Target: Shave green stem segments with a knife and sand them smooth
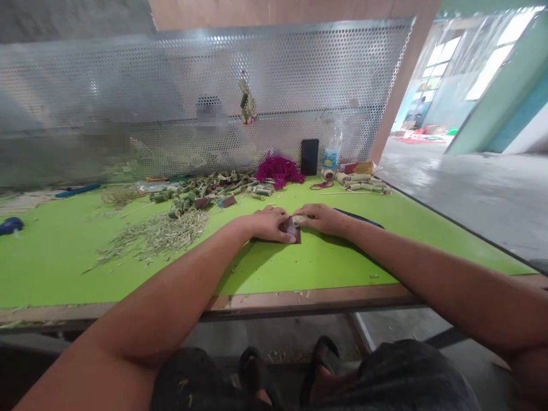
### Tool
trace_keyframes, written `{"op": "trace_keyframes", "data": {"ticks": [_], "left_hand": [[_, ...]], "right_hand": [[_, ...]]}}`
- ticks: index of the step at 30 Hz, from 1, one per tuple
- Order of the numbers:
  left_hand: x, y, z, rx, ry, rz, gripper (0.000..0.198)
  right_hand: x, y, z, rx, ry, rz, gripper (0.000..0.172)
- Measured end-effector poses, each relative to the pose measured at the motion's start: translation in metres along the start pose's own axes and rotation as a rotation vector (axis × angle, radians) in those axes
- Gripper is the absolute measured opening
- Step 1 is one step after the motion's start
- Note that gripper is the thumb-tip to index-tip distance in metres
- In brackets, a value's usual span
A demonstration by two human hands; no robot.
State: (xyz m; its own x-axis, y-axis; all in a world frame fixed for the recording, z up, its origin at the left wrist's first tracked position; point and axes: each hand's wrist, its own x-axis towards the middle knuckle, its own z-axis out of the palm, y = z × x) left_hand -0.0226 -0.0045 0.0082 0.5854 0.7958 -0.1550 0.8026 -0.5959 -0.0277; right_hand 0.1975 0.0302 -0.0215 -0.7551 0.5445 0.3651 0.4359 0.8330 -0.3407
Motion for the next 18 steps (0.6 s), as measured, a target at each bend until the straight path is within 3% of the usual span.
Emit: {"op": "trace_keyframes", "data": {"ticks": [2,7,11,15,18], "left_hand": [[0.0005,-0.0010,0.0004,0.006,0.003,0.009,0.092],[0.0014,-0.0026,0.0010,0.013,0.000,0.022,0.091],[0.0025,-0.0044,0.0026,0.020,-0.007,0.009,0.093],[0.0045,-0.0076,0.0053,0.014,0.004,0.034,0.095],[0.0067,-0.0084,0.0052,0.022,0.007,0.043,0.095]], "right_hand": [[0.0008,0.0020,0.0007,-0.030,0.040,0.020,0.034],[-0.0032,0.0024,0.0011,0.056,-0.057,-0.086,0.037],[-0.0014,0.0077,0.0002,-0.068,0.056,-0.012,0.035],[-0.0025,0.0087,0.0019,-0.005,-0.016,-0.118,0.038],[-0.0020,0.0104,0.0039,-0.038,0.043,-0.061,0.037]]}}
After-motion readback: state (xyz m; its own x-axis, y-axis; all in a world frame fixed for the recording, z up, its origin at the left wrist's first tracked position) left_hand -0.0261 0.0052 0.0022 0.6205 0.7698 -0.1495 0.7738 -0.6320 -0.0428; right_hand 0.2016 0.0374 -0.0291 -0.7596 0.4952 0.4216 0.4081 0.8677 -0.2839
